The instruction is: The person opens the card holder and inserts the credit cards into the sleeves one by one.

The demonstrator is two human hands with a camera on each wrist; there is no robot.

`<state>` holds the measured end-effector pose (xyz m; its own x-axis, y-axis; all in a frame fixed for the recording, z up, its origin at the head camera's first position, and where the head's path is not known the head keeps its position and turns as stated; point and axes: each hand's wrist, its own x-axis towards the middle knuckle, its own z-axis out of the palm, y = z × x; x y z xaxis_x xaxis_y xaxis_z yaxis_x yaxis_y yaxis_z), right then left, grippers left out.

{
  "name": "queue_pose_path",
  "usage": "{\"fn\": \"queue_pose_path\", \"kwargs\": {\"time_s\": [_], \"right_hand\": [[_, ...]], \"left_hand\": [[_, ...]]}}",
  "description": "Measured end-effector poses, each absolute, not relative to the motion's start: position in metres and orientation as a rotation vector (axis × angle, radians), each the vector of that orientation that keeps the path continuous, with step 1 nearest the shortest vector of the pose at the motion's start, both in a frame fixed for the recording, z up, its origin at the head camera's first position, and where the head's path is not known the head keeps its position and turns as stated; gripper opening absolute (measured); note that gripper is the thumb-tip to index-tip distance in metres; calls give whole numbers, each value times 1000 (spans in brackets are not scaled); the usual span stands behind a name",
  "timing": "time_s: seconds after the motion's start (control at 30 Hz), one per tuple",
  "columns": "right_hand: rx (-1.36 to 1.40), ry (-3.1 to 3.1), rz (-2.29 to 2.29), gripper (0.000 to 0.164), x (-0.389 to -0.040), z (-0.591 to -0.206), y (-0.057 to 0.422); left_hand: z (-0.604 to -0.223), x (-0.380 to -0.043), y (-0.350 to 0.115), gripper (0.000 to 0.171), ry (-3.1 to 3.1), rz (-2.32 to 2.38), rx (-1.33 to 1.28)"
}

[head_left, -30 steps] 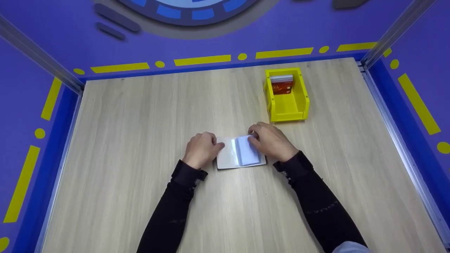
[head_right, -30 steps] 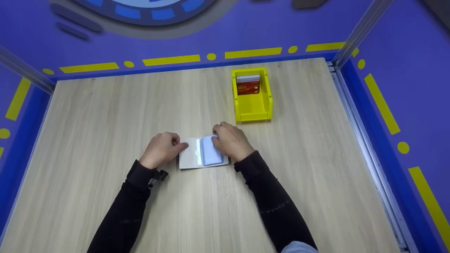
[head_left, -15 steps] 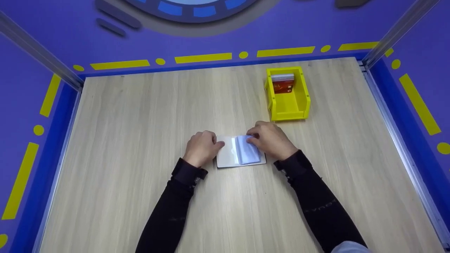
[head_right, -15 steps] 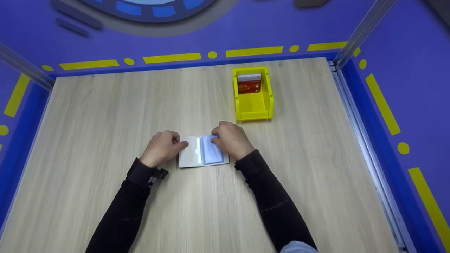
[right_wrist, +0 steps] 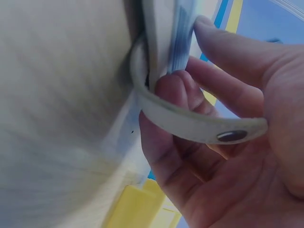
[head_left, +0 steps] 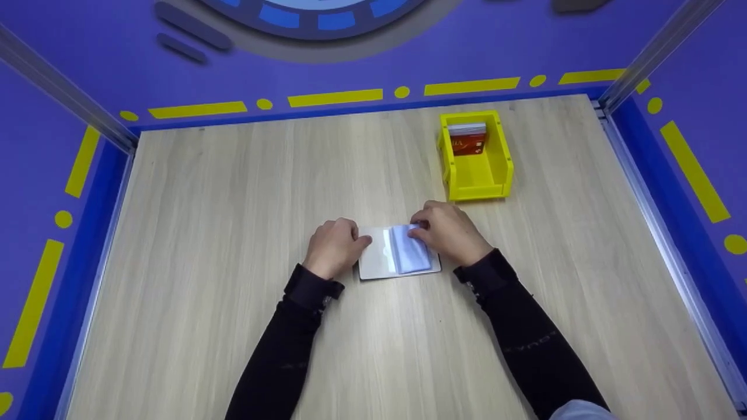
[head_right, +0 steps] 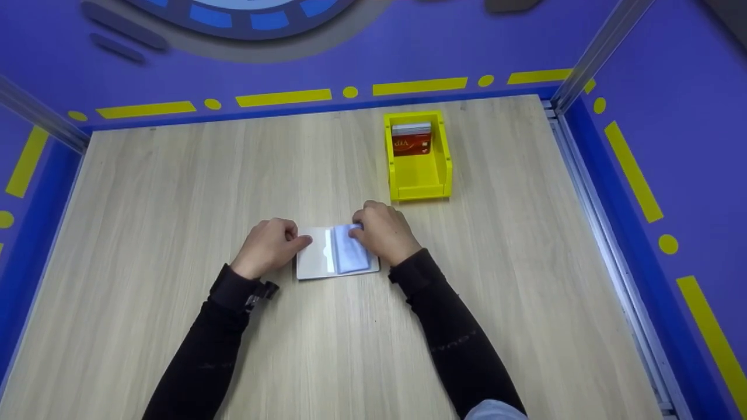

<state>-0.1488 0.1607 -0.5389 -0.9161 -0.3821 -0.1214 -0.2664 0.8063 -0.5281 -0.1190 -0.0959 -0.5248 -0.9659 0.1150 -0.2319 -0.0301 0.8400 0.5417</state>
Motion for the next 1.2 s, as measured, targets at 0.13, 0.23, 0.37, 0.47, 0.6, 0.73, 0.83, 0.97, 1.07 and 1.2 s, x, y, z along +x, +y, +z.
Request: {"fn": "queue_pose_path", "kwargs": {"time_s": [0.13, 0.23, 0.37, 0.47, 0.6, 0.73, 0.83, 0.97, 1.07, 1.2], "right_hand": [[-500, 2774, -778, 23, -149, -538, 160], [-485, 2766, -789, 22, -151, -538, 160], [-441, 2743, -797, 18, -151, -540, 161], [-462, 2731, -796, 19, -151, -542, 162], [-564, 2736, -813, 22, -150, -543, 162], [-610, 2743, -870, 22, -149, -540, 162], [-604, 2739, -939, 22, -149, -537, 161], [-582, 2743, -1015, 25, -150, -535, 158], [-552, 2713, -1068, 27, -149, -532, 157], [-522, 2604, -1153, 29, -147, -530, 155]], "left_hand": [[-524, -119, -95, 41, 2764, 816, 62], [-524, -119, -95, 41, 2763, 812, 58], [-525, -120, -96, 42, 2754, 813, 53], [-526, -119, -96, 43, 2748, 817, 53], [-527, -119, -96, 43, 2748, 826, 64], [-526, -119, -95, 42, 2751, 834, 65], [-526, -119, -94, 42, 2749, 847, 56], [-527, -120, -92, 42, 2742, 869, 50], [-527, -120, -91, 42, 2737, 884, 55], [-527, -121, -90, 40, 2726, 905, 81]]}}
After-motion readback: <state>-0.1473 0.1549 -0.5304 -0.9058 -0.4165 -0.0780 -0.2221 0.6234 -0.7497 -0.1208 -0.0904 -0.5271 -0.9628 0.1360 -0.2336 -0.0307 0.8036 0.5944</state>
